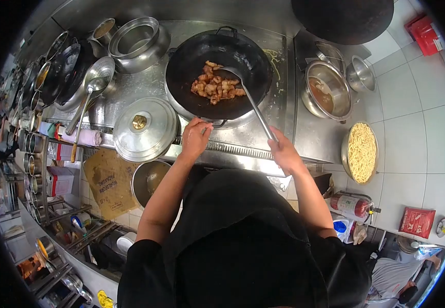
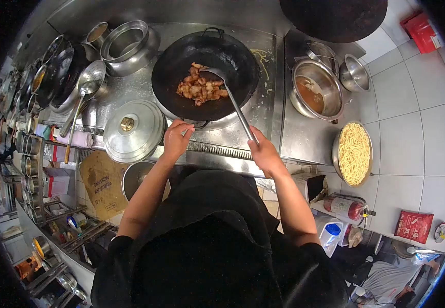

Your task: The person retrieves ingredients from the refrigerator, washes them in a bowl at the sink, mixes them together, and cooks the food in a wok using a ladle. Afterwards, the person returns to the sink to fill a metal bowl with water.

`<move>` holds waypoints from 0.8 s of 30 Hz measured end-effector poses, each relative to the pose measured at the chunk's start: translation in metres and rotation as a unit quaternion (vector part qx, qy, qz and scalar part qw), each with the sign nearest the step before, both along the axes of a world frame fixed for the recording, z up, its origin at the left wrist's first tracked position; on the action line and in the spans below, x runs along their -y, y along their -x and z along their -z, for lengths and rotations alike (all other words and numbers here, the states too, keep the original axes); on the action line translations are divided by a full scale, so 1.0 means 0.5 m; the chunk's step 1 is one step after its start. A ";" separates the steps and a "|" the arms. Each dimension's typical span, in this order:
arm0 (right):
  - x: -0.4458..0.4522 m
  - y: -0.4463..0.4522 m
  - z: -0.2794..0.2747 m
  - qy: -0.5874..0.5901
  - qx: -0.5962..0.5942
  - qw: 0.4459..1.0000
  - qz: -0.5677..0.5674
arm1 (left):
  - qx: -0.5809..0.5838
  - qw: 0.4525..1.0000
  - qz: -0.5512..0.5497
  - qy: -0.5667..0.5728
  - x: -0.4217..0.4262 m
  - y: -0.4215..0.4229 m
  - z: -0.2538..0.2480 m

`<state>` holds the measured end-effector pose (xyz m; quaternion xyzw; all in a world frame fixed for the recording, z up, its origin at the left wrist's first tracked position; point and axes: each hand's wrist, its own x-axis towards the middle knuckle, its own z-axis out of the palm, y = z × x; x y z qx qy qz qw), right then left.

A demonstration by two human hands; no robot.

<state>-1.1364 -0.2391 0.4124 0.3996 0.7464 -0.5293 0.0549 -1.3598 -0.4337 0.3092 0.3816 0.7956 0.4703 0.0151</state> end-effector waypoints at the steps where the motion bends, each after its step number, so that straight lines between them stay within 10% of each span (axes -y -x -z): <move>1: -0.002 -0.020 0.010 -0.083 -0.044 0.995 -0.024 | 0.007 1.000 0.002 -0.001 0.000 -0.001 0.000; 14: 0.024 -0.108 -0.046 -0.213 -0.077 0.965 -0.134 | 0.009 1.000 -0.001 0.003 0.002 0.000 0.005; 21: 0.042 0.047 -0.026 -0.199 0.167 0.957 -0.129 | 0.012 1.000 -0.003 -0.005 0.002 -0.001 0.007; 24: 0.027 0.051 0.007 -0.241 0.049 0.964 -0.100 | 0.002 1.000 -0.003 -0.008 0.000 0.001 0.007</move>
